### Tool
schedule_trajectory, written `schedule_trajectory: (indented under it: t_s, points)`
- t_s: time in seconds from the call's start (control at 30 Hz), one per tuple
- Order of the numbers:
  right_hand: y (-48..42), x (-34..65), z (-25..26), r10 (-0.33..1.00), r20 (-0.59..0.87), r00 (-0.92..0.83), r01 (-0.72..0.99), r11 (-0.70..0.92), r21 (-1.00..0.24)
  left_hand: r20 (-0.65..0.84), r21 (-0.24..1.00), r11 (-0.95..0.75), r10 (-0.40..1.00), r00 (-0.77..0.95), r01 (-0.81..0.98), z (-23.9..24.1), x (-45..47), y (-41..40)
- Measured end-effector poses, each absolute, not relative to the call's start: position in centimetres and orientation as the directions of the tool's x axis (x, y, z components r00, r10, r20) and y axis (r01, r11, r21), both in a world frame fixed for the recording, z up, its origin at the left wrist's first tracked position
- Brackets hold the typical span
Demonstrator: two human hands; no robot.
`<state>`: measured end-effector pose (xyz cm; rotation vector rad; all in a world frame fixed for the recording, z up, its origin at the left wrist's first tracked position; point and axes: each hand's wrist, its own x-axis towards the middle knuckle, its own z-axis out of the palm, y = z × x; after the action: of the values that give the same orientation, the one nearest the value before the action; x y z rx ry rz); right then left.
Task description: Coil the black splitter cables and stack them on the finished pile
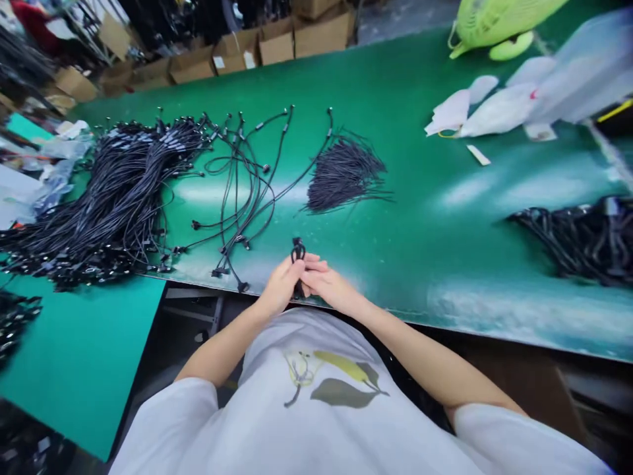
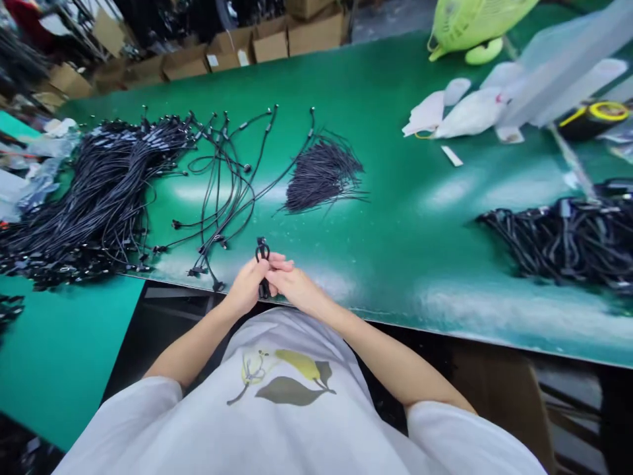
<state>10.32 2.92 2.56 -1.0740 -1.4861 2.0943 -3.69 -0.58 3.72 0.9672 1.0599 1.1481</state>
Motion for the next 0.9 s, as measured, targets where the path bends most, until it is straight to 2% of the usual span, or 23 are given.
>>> schedule_trajectory:
  t_s: [0.07, 0.1, 0.17, 0.2, 0.27, 0.33, 0.37, 0.43, 0.5, 0.57, 0.63, 0.7, 0.77, 0.9]
  points:
    - [2.5, 11.3, 3.5, 0.763, -0.24, -0.6, 0.294, -0.069, -0.953, -0.192, 0.918, 0.172, 0.981, -0.021, -0.358, 3.8, -3.6, 0.2]
    - [2.3, 12.0, 4.0, 0.801, -0.123, -0.586, 0.377, 0.135, -0.916, -0.207, 0.904, 0.171, 0.977, -0.053, -0.392, 3.9, -3.6, 0.6]
    - [2.4, 13.3, 5.1, 0.814, 0.171, -0.554, 0.482, 0.482, -0.731, -0.236, 0.893, 0.199, 0.971, -0.044, -0.403, 4.1, -3.6, 1.3]
    - [2.7, 13.9, 5.6, 0.79, 0.312, -0.527, 0.502, 0.586, -0.635, -0.25, 0.896, 0.229, 0.968, -0.007, -0.381, 4.0, -3.6, 1.5]
    - [3.4, 14.4, 6.3, 0.691, 0.52, -0.502, 0.542, 0.72, -0.433, -0.261, 0.929, 0.276, 0.961, 0.093, -0.248, 3.7, -3.4, 1.6]
    - [4.5, 14.4, 6.4, 0.588, 0.55, -0.593, 0.558, 0.792, -0.246, -0.22, 0.975, 0.212, 0.962, 0.161, 0.069, 3.1, -3.0, 1.5]
    - [5.0, 14.2, 6.2, 0.559, 0.501, -0.661, 0.549, 0.815, -0.186, -0.179, 0.952, 0.12, 0.964, 0.194, 0.282, 2.9, -2.9, 1.5]
    - [5.8, 14.0, 5.5, 0.549, 0.342, -0.763, 0.533, 0.833, -0.149, -0.088, 0.748, -0.135, 0.95, 0.298, 0.65, 2.8, -2.8, 1.7]
    - [6.2, 14.3, 4.5, 0.588, 0.226, -0.777, 0.557, 0.809, -0.19, -0.014, 0.479, -0.352, 0.913, 0.408, 0.804, 3.1, -3.2, 2.1]
    - [6.4, 15.3, 3.5, 0.656, 0.247, -0.713, 0.603, 0.754, -0.261, 0.106, 0.32, -0.452, 0.89, 0.443, 0.832, 3.7, -4.3, 2.5]
    - [6.7, 16.9, 2.5, 0.729, 0.375, -0.572, 0.646, 0.683, -0.342, 0.259, 0.291, -0.435, 0.893, 0.367, 0.852, 4.4, -6.2, 2.8]
    - [7.0, 18.9, 1.6, 0.776, 0.49, -0.396, 0.673, 0.609, -0.42, 0.338, 0.343, -0.348, 0.912, 0.231, 0.873, 4.8, -8.5, 2.8]
    - [7.2, 20.9, 0.8, 0.806, 0.539, -0.245, 0.694, 0.534, -0.483, 0.311, 0.367, -0.23, 0.944, 0.114, 0.901, 4.6, -10.9, 2.5]
    - [7.3, 25.3, -1.1, 0.868, 0.496, -0.026, 0.764, 0.337, -0.55, 0.254, 0.235, -0.056, 0.967, -0.006, 0.97, 2.5, -14.4, 1.7]
